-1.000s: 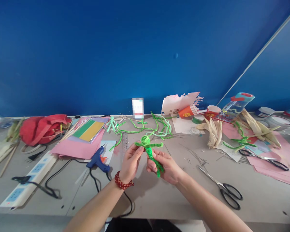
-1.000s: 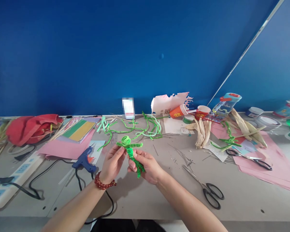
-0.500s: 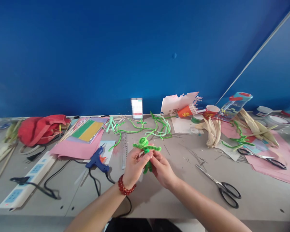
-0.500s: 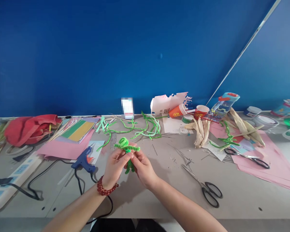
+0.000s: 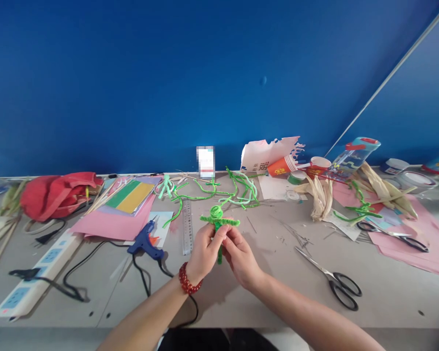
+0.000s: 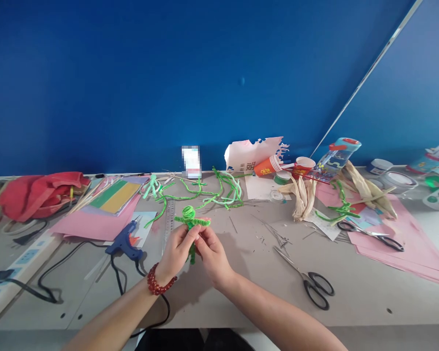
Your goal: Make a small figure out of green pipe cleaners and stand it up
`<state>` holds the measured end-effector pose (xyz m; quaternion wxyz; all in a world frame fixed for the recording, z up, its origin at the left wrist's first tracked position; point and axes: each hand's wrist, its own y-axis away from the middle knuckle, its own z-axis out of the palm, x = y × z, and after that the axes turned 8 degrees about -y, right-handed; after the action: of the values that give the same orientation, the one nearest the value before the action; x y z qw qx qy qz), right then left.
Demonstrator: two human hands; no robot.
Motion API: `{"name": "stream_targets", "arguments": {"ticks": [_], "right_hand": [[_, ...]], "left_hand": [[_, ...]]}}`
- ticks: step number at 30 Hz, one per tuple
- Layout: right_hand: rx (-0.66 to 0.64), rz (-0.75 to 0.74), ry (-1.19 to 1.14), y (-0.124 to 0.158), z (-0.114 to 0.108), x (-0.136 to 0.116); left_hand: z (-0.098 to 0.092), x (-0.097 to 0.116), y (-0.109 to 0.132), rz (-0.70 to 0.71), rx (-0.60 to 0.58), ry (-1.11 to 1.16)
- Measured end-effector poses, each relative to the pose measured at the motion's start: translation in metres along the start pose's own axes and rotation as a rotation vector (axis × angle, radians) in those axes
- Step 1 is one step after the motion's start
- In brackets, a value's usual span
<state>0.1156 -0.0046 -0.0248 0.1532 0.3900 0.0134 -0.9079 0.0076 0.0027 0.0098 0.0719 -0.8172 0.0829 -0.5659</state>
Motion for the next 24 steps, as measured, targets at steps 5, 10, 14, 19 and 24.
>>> {"name": "stream_targets", "arguments": {"ticks": [5, 10, 14, 19, 24], "right_hand": [[0.018, 0.0, -0.007, 0.0, 0.0, 0.002], [0.031, 0.011, -0.02, 0.0, 0.001, 0.002], [0.013, 0.025, -0.035, 0.0, 0.001, 0.002], [0.016, 0.023, -0.029, 0.0, 0.002, 0.004], [0.02, 0.016, -0.051, -0.001, 0.001, 0.002]], "left_hand": [[0.0, -0.003, 0.0, 0.063, 0.0, -0.124], [-0.001, -0.007, 0.001, 0.081, 0.044, -0.254], [-0.001, -0.01, 0.001, 0.115, 0.059, -0.295], [-0.002, -0.011, -0.002, 0.136, 0.063, -0.36], [-0.002, -0.006, -0.002, 0.132, 0.047, -0.385]]}}
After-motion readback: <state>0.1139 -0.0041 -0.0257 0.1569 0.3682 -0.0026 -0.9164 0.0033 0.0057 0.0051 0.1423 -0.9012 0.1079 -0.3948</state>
